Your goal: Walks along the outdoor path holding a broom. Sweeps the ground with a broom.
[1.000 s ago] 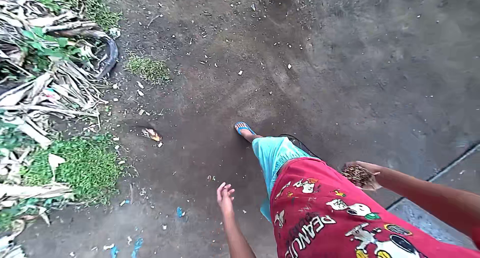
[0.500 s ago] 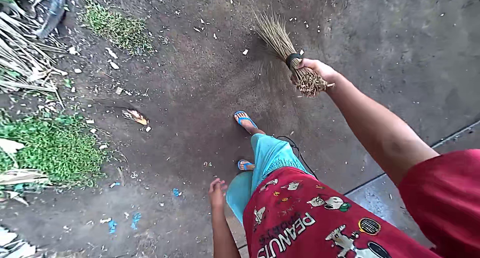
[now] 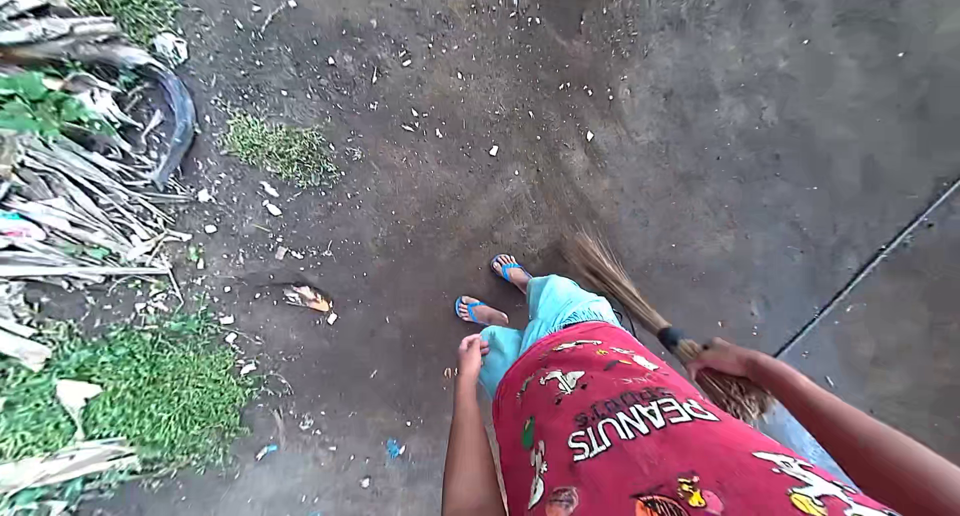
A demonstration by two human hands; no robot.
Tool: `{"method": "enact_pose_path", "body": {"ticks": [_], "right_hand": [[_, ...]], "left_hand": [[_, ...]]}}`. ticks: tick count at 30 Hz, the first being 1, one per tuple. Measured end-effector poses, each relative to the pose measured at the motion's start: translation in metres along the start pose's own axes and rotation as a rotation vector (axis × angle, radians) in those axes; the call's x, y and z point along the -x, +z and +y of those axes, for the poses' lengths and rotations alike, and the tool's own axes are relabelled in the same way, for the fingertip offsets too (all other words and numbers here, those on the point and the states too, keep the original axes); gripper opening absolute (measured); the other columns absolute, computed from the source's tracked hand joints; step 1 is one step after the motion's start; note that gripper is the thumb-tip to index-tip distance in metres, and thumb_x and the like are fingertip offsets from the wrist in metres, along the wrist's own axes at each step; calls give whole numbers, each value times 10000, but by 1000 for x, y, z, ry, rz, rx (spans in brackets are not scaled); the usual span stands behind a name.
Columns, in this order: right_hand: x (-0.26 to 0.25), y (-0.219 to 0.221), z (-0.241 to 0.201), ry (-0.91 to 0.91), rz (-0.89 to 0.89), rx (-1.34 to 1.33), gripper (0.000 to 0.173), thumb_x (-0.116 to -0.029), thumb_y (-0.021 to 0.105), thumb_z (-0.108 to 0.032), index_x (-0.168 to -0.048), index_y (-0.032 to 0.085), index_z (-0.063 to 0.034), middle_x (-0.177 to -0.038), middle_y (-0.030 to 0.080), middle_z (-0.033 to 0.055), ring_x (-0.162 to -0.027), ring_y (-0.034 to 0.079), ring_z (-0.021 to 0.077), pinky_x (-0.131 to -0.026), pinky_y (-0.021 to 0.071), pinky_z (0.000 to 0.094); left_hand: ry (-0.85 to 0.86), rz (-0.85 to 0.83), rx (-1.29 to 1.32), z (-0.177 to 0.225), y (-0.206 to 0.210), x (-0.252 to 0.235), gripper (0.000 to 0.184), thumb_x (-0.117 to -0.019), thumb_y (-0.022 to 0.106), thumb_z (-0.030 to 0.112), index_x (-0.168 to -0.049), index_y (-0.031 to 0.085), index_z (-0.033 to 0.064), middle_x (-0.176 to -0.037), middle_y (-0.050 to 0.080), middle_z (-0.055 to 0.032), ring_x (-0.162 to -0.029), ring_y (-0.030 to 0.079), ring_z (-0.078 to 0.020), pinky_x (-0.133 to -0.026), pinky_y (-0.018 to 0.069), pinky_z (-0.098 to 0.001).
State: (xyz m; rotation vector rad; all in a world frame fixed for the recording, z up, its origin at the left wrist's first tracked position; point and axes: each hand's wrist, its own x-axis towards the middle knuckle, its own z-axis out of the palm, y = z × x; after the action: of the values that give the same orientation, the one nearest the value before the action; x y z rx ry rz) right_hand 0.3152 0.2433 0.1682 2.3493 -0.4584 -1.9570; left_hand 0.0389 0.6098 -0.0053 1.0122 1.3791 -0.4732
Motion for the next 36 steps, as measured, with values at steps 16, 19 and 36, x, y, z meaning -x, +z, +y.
{"method": "enact_pose_path", "body": {"ticks": [16, 19, 36], "right_hand": [[-16, -136, -317, -439, -188, -471, 320, -1096, 346, -302, -1145, 592, -105, -865, 616, 8, -690, 587, 89, -627, 516, 279], [-19, -223, -457, -673, -193, -589, 361, -1078, 290, -324, -1069, 599, -137, -823, 634, -14, -673, 600, 66, -605, 526, 256], [-17, -191, -269, -163, 177, -616, 286, -851, 756, -145, -1077, 656, 0, -832, 700, 116, -702, 686, 209, -679, 583, 416]], "left_hand": [[-196, 230, 134, 51, -84, -37, 420, -1124, 363, 221, -1455, 452, -22, -1299, 620, -272, -1064, 633, -369, -846, 496, -545], [-204, 233, 199, 105, -68, -40, 417, -1123, 353, 212, -1458, 460, -13, -1320, 615, -266, -1094, 629, -363, -852, 497, -537], [134, 133, -54, 376, -37, -86, 358, -1096, 358, 100, -1387, 522, -30, -1176, 682, -189, -904, 670, -235, -711, 526, -393]]}}
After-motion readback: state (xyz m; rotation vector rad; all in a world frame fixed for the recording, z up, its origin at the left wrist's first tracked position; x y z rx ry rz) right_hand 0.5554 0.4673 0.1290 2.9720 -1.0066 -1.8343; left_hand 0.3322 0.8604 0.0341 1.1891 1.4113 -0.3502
